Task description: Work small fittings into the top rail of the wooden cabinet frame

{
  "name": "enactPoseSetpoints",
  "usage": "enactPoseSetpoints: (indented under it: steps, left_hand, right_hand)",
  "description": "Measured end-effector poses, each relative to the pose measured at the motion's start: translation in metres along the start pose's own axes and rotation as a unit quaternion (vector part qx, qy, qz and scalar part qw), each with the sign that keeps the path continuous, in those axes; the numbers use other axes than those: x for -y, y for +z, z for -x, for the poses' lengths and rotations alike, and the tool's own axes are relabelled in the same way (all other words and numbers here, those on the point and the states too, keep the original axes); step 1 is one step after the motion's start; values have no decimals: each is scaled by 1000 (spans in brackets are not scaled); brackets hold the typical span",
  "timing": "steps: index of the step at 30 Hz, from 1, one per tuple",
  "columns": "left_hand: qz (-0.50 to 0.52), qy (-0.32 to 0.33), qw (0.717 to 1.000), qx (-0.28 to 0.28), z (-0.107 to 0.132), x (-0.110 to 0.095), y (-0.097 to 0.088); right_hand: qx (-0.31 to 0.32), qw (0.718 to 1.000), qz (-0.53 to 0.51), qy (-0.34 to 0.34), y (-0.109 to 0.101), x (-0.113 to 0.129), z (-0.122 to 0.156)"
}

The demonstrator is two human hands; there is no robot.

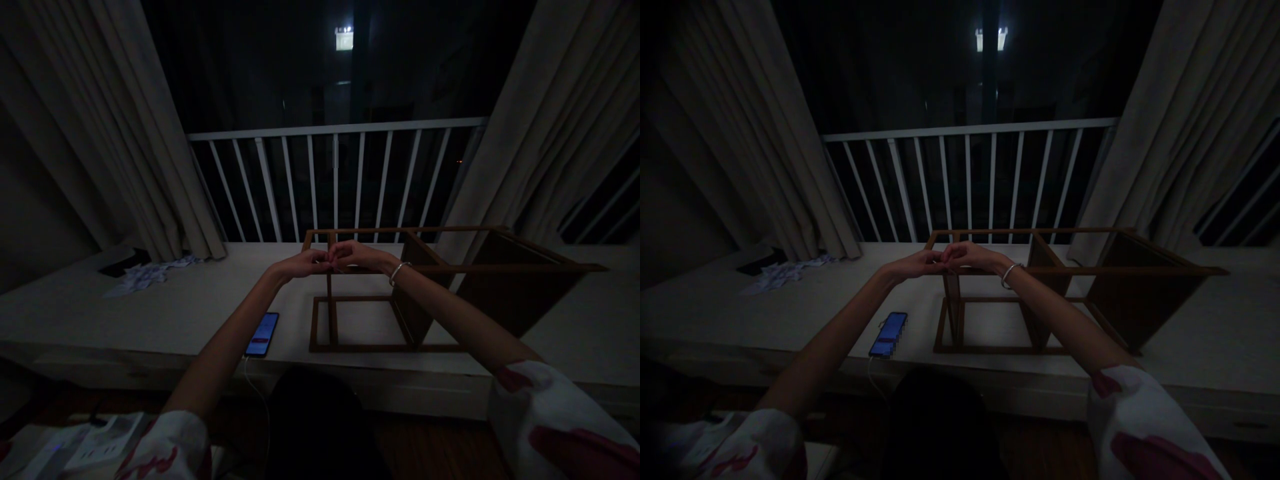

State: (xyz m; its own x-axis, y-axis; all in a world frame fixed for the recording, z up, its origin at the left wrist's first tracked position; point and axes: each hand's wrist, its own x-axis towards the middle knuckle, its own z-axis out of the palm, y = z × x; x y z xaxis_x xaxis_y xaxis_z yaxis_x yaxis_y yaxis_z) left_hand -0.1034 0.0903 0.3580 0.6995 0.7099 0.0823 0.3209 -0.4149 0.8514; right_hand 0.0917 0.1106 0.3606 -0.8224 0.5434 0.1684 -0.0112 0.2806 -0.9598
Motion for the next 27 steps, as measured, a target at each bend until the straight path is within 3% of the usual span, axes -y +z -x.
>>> enactPoseSetpoints:
  steps: [14,27]
  left_hand:
    - [27,-7,999,-19,2,-6,2]
    - [19,0,999,-44,5,-7,1]
  right_hand:
    - [26,999,1,31,-3,0,-1]
    - [27,1000,1,11,-2,1,0]
